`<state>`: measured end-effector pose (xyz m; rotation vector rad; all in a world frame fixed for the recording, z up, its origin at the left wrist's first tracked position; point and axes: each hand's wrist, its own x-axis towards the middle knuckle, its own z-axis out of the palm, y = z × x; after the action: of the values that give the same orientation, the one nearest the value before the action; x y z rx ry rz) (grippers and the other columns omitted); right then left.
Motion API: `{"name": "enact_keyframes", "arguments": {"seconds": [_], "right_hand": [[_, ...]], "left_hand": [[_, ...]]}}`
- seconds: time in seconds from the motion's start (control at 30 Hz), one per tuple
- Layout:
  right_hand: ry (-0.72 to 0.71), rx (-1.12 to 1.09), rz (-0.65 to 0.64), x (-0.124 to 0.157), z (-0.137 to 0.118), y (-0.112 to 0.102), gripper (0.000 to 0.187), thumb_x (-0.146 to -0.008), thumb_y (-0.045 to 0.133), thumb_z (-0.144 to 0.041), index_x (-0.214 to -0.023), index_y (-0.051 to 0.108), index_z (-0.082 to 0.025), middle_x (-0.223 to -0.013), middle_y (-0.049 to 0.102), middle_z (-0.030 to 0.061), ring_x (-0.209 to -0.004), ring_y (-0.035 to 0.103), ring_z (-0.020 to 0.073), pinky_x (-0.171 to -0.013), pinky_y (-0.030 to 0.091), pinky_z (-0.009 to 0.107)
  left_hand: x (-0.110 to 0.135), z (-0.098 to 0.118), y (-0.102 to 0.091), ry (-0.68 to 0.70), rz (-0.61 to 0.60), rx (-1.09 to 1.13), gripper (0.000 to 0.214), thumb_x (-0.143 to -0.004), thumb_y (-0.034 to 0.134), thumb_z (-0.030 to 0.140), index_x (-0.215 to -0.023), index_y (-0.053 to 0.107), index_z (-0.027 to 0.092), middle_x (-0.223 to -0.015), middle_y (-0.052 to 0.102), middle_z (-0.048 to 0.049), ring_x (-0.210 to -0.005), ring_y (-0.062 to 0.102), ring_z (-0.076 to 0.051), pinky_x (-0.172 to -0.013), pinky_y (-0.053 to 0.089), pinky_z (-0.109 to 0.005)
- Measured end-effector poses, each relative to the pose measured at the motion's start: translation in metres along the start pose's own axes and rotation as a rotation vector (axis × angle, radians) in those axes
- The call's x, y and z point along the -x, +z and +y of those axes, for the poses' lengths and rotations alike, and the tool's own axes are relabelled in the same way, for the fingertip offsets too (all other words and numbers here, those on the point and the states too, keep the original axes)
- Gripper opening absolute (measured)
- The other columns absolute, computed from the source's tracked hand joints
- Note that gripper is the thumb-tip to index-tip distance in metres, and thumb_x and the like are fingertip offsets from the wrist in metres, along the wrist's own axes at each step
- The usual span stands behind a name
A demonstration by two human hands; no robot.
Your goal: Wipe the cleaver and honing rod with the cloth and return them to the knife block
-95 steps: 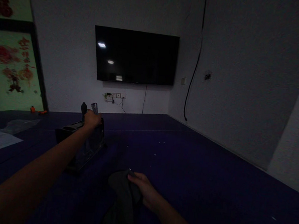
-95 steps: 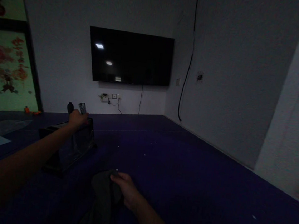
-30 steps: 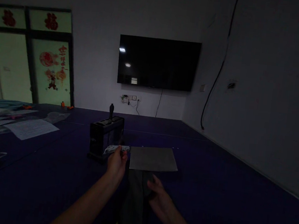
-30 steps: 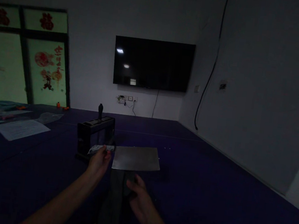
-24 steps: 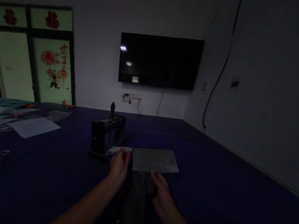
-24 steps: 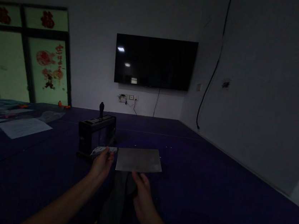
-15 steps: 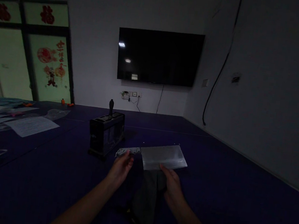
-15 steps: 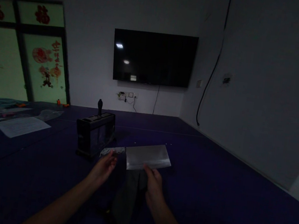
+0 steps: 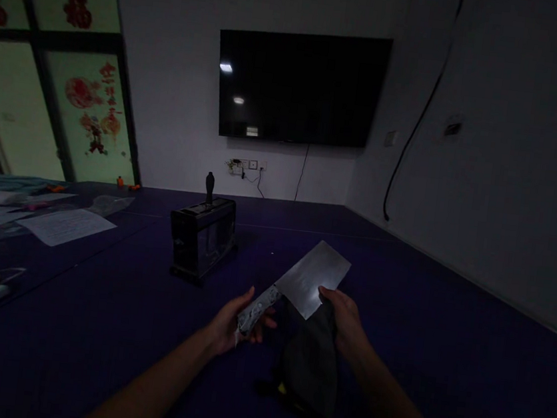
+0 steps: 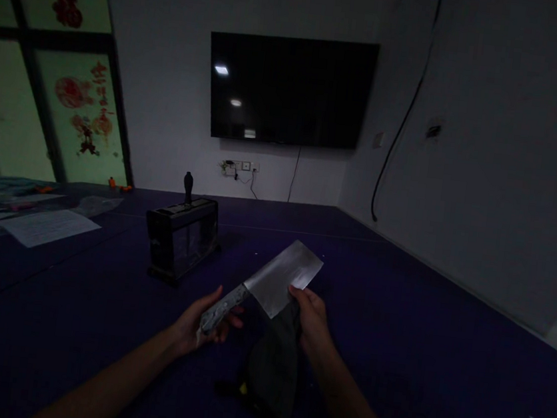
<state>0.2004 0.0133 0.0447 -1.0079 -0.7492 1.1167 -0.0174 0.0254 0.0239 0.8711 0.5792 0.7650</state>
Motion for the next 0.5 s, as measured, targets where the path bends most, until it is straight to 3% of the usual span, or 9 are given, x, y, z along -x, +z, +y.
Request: {"name": "enact_keyframes", "arguments": {"seconds": [0.17,0.5], "right_hand": [[0.016,-0.008,-0.058,0.0018,-0.0011,0.0005,0.014,-0.057,0.072,-0.028,-0.065,0.065,-0.018,-0.055,0.066,-0.0003,-0.047,0.058,0.0152,-0.050,0.047,0.025],[-0.023,-0.004,-0.053,0.0012,0.0050,0.0001,0.017,-0.060,0.073,-0.029,-0.071,0.069,-0.016,-0.060,0.068,0.0020,-0.048,0.060,0.0170,-0.048,0.045,0.027]], "left_hand": [[-0.0017,-0.0098,0.0006,-0.049,-0.097,-0.075,0.060,-0.089,0.032,0.055,-0.094,0.065,0.005,-0.065,0.068,-0.0096,-0.042,0.059,-0.013,-0.036,0.038,-0.019],[0.0072,-0.0093,0.0052,0.021,-0.040,-0.233,0.041,-0.075,0.062,0.047,-0.090,0.066,0.009,-0.055,0.059,-0.0020,-0.040,0.054,-0.010,-0.039,0.037,-0.019]]}}
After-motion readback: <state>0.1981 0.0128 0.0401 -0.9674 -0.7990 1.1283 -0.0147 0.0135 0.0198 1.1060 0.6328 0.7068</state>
